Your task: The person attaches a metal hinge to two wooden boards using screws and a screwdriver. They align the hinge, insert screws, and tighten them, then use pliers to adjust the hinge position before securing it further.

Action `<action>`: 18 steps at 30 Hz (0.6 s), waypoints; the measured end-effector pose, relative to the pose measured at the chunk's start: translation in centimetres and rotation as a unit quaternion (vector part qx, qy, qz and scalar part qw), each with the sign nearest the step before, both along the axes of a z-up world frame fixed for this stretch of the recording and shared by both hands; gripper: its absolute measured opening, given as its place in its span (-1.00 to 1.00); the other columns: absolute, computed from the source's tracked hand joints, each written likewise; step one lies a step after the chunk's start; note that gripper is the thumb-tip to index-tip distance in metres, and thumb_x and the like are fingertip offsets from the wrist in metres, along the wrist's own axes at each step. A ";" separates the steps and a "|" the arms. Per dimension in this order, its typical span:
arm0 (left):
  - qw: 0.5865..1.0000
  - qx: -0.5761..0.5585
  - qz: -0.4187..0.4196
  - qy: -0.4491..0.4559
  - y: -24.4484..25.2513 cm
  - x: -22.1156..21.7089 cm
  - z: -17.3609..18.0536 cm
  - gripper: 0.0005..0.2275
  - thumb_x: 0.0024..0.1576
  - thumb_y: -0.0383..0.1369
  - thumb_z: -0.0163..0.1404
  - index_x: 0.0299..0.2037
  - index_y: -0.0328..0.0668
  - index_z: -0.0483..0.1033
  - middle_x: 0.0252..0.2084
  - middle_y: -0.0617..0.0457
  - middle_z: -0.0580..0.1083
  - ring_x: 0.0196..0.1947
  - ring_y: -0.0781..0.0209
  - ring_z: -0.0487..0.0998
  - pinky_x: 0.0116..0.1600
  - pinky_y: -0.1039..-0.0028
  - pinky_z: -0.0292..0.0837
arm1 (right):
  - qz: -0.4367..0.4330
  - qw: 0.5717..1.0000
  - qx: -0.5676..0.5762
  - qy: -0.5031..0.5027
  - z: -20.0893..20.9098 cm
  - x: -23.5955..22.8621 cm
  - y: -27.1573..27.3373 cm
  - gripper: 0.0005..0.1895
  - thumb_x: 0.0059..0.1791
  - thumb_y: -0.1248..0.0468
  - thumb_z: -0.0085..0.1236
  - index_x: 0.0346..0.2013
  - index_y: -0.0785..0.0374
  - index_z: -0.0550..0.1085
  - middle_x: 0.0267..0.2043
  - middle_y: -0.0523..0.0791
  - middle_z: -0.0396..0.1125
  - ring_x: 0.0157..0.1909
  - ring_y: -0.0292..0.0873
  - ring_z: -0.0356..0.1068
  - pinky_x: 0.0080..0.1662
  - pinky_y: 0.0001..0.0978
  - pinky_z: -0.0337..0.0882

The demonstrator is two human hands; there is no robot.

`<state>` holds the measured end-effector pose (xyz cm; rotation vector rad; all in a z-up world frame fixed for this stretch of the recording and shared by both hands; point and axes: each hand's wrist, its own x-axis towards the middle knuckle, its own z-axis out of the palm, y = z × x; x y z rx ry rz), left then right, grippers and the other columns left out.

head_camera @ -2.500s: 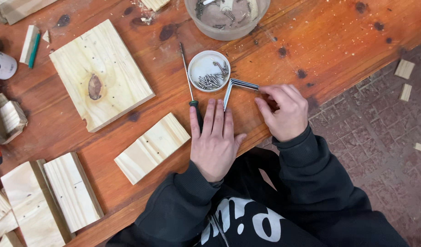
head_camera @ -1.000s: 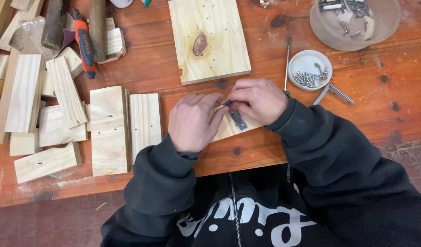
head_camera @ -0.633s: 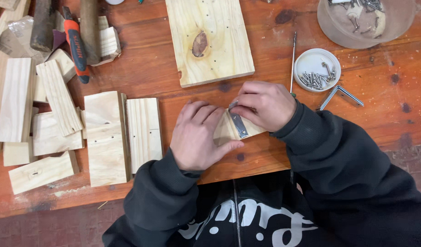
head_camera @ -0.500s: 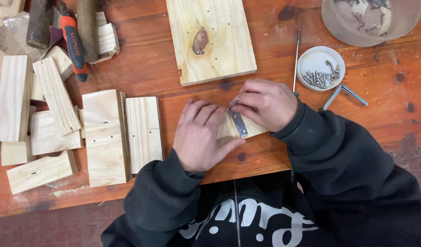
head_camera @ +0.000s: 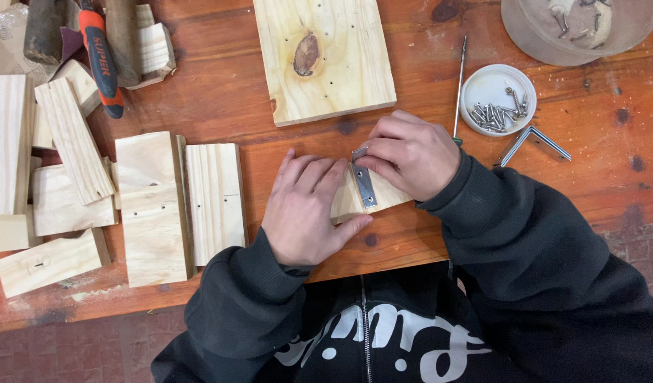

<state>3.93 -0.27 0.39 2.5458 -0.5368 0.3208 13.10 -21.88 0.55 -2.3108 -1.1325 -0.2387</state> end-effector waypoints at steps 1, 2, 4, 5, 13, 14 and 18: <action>1.000 0.000 -0.003 0.004 0.0 0.0 0.1 -0.28 -0.10 0.08 0.29 0.16 -0.31 0.52 0.01 -0.11 0.51 0.20 -0.12 0.44 0.47 -0.11 0.02 | 0.004 1.000 0.000 -0.006 0.1 0.0 0.0 -0.86 0.06 0.20 0.26 -0.35 0.16 0.58 -0.31 -0.18 0.40 -0.22 -0.11 0.42 -0.18 -0.31 0.46; 1.000 0.000 -0.006 0.008 0.1 0.1 0.1 -0.28 -0.11 0.09 0.30 0.16 -0.31 0.53 0.00 -0.12 0.52 0.19 -0.14 0.44 0.48 -0.11 0.00 | 0.007 1.000 0.001 -0.012 0.1 0.0 0.1 -0.85 0.07 0.21 0.25 -0.36 0.17 0.58 -0.31 -0.17 0.40 -0.22 -0.09 0.43 -0.19 -0.29 0.46; 1.000 -0.005 -0.005 0.007 0.0 0.0 0.3 -0.28 -0.10 0.10 0.29 0.15 -0.32 0.53 0.00 -0.12 0.52 0.19 -0.13 0.44 0.47 -0.10 0.01 | 0.007 1.000 0.001 -0.011 0.0 0.0 0.0 -0.85 0.07 0.21 0.25 -0.36 0.17 0.57 -0.31 -0.17 0.39 -0.22 -0.09 0.43 -0.19 -0.29 0.46; 1.000 -0.010 -0.004 0.006 0.0 0.0 0.4 -0.28 -0.08 0.10 0.29 0.15 -0.33 0.53 0.00 -0.12 0.52 0.20 -0.13 0.45 0.47 -0.09 0.02 | 0.007 1.000 0.002 -0.010 0.0 0.0 0.0 -0.84 0.08 0.20 0.24 -0.36 0.17 0.57 -0.32 -0.18 0.39 -0.22 -0.10 0.43 -0.19 -0.30 0.46; 1.000 -0.001 -0.013 0.000 0.0 0.0 0.1 -0.31 -0.07 0.05 0.29 0.17 -0.29 0.52 0.06 -0.10 0.51 0.26 -0.11 0.43 0.47 -0.04 0.07 | 0.005 1.000 0.004 -0.014 0.0 0.1 0.1 -0.85 0.07 0.20 0.28 -0.35 0.18 0.59 -0.29 -0.15 0.41 -0.18 -0.10 0.42 -0.14 -0.31 0.46; 1.000 0.001 -0.013 0.001 0.1 0.0 0.1 -0.32 -0.06 0.04 0.29 0.17 -0.28 0.52 0.06 -0.09 0.51 0.26 -0.11 0.43 0.47 -0.05 0.07 | 0.005 1.000 0.005 -0.010 0.0 0.1 0.2 -0.85 0.06 0.22 0.29 -0.36 0.19 0.60 -0.30 -0.14 0.41 -0.18 -0.10 0.42 -0.14 -0.31 0.47; 1.000 -0.004 -0.018 0.012 0.2 -0.1 0.5 -0.34 -0.05 0.04 0.29 0.16 -0.28 0.54 0.06 -0.10 0.51 0.27 -0.11 0.42 0.47 -0.08 0.04 | 0.007 1.000 0.006 -0.017 -0.4 0.2 0.0 -0.85 0.07 0.20 0.27 -0.34 0.17 0.60 -0.28 -0.15 0.40 -0.17 -0.11 0.42 -0.12 -0.32 0.47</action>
